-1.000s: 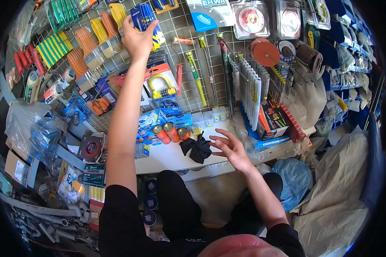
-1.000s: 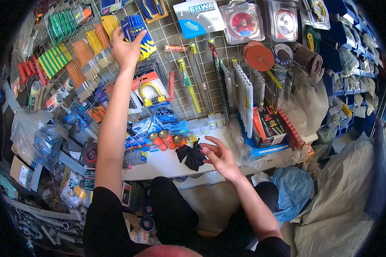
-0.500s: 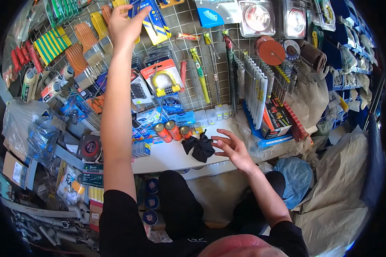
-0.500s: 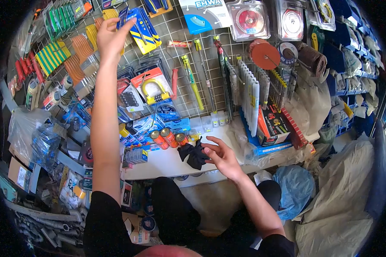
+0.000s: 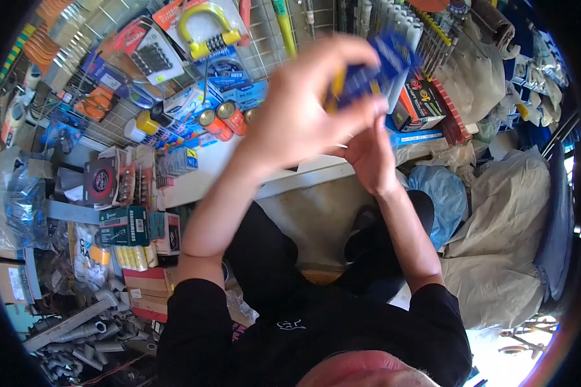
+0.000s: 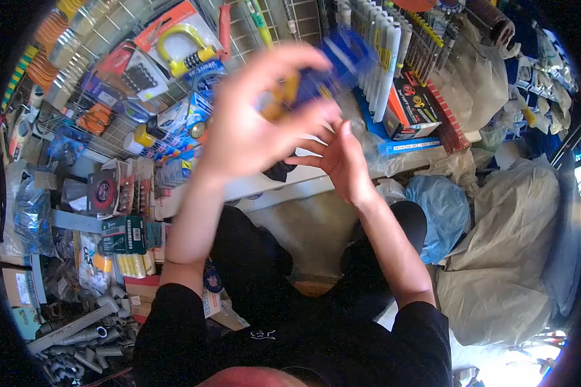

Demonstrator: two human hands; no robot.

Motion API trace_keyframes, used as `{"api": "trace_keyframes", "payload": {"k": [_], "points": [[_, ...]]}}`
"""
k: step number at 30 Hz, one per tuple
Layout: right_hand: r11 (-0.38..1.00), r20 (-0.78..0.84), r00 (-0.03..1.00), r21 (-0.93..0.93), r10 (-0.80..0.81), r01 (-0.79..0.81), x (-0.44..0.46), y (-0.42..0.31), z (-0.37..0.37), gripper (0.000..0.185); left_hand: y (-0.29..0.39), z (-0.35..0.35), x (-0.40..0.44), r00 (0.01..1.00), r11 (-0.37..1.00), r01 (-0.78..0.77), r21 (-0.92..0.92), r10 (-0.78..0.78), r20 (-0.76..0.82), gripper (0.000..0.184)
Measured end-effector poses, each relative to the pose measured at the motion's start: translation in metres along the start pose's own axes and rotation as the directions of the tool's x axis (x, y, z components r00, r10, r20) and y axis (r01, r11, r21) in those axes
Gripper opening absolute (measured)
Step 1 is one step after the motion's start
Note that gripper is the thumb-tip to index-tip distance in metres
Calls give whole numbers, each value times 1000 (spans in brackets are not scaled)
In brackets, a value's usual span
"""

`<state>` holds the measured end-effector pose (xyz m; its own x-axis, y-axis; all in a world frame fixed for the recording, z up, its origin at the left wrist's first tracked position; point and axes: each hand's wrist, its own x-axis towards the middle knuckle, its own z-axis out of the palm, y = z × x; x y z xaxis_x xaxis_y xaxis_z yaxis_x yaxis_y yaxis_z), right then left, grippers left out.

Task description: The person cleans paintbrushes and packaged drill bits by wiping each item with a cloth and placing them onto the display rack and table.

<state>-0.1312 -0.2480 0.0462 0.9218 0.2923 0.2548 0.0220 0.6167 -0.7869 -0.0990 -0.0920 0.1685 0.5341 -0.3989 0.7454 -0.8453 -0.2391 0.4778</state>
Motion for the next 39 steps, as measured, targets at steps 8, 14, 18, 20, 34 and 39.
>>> {"api": "trace_keyframes", "payload": {"k": [8, 14, 18, 20, 34, 39], "points": [[973, -142, 985, 222, 102, -69, 10, 5, -10, 88, -73, 7, -43, 829, 828, 518, -214, -424, 366, 36], [977, -143, 982, 190, 126, -98, 15, -1, -27, 94, -167, 8, -120, 333, 721, 394, 570, -690, 642, 62], [985, -75, 991, 144, 109, -97, 10, -5, -28, 90, -209, 41, -162, 320, 613, 317, 724, -787, 527, 47], [989, 0, 997, 130, 76, -75, 9, -6, -28, 77, -203, 37, -138, 295, 630, 401, 665, -776, 557, 41], [949, -142, 955, -145, 261, -281, -1, 15, -21, 36, -107, 61, -98, 844, 684, 506, -526, -517, 140, 43], [922, -85, 952, -236, 295, -307, -4, 17, 2, 45, -117, 33, -80, 810, 621, 390, -680, -583, -68, 34]]}}
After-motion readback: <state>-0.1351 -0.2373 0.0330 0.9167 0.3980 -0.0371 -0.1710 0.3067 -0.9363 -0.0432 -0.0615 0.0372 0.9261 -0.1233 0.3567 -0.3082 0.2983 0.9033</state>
